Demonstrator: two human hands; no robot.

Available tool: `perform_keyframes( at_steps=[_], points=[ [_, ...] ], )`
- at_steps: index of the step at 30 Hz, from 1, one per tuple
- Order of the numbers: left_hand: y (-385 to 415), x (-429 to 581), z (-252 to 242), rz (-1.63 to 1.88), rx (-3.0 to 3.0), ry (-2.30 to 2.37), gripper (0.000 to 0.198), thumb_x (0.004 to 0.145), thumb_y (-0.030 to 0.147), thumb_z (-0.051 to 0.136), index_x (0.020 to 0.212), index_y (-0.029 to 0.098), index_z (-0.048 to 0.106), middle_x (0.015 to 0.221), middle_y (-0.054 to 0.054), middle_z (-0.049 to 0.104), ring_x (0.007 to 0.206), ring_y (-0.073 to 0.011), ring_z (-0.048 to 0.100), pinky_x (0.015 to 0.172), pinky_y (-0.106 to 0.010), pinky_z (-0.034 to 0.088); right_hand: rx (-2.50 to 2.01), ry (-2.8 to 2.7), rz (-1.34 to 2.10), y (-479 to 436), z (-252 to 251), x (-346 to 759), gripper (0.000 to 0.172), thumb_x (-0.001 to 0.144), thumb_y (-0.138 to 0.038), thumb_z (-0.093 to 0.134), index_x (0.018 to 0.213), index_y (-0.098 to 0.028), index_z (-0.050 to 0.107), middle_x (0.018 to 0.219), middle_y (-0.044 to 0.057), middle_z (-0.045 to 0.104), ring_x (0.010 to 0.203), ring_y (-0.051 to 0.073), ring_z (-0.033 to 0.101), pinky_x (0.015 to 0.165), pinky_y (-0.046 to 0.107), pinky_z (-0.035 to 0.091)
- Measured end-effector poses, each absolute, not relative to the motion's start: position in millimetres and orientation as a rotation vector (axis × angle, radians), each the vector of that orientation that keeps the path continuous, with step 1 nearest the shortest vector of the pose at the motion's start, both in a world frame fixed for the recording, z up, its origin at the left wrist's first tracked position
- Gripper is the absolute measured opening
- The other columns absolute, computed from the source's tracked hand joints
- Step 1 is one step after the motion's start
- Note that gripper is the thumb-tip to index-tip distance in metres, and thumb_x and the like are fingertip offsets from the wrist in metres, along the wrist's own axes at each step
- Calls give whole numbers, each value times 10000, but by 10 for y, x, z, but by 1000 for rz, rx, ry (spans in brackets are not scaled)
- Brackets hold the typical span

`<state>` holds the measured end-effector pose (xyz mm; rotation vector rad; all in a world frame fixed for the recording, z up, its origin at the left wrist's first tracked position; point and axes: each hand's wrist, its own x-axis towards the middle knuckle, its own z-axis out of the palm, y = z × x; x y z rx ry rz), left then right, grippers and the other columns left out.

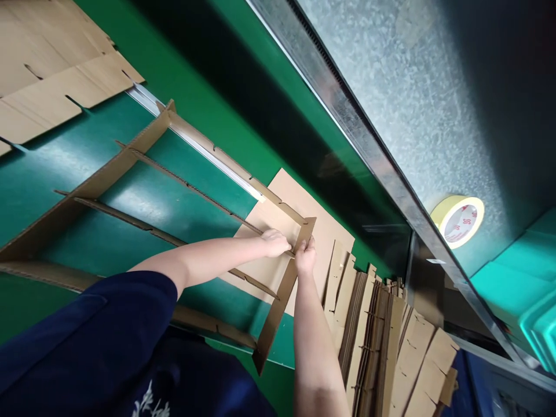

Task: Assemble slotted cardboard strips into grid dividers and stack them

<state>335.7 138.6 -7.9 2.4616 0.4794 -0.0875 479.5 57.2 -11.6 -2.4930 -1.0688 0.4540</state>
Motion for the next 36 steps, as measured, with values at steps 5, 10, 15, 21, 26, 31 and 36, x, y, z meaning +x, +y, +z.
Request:
perform_keyframes(
  at_steps=[5, 10, 15, 21, 26, 31, 36],
  points=[
    [1381, 3340, -64, -64, 2463, 469, 273, 794, 115, 538, 966, 252, 700, 819, -46, 726, 780, -216, 667, 666, -311, 415, -2459, -1034, 463, 586, -103, 4772, 556, 881, -384, 333, 1352, -108, 437, 1260, 159, 587, 1143, 259, 564, 989, 411, 418],
    [1375, 3336, -99, -42, 2464, 468, 262, 775, 109, 560, 927, 263, 707, 782, -35, 723, 754, -199, 659, 675, -303, 396, -2446, -1056, 436, 580, -95, 4766, 545, 879, -388, 335, 1338, -116, 448, 1236, 160, 598, 1132, 258, 567, 972, 408, 428],
    [1377, 3338, -126, -49, 2473, 445, 306, 786, 90, 532, 964, 278, 698, 828, -26, 730, 749, -188, 655, 651, -298, 376, -2511, -1074, 408, 582, -56, 4736, 537, 878, -383, 330, 1339, -137, 455, 1171, 149, 635, 1068, 272, 598, 932, 424, 446],
    [1360, 3312, -107, -64, 2489, 430, 291, 809, 101, 503, 947, 263, 702, 853, -38, 730, 790, -193, 656, 675, -308, 379, -2574, -1077, 374, 604, -30, 4709, 504, 885, -352, 312, 1325, -159, 465, 1126, 135, 653, 1006, 264, 619, 884, 412, 463],
    [1331, 3300, -111, -63, 2488, 427, 277, 807, 103, 508, 938, 263, 693, 821, -39, 726, 775, -190, 655, 656, -303, 366, -2649, -1074, 393, 642, -39, 4726, 512, 894, -338, 295, 1342, -132, 433, 1094, 154, 652, 988, 275, 620, 858, 411, 464],
    [1293, 3307, -124, -20, 2483, 481, 265, 798, 92, 515, 968, 227, 668, 830, -47, 723, 762, -185, 656, 676, -307, 381, -2669, -1136, 405, 662, -45, 4674, 522, 905, -350, 273, 1361, -127, 393, 1017, 155, 660, 926, 281, 627, 819, 412, 463],
    [1269, 3306, -121, -4, 2489, 511, 224, 792, 90, 517, 927, 190, 665, 834, -57, 721, 767, -193, 661, 674, -312, 398, -2667, -1153, 409, 669, -89, 4653, 555, 905, -423, 279, 1356, -112, 372, 962, 165, 658, 876, 296, 629, 804, 439, 461]
  ],
)
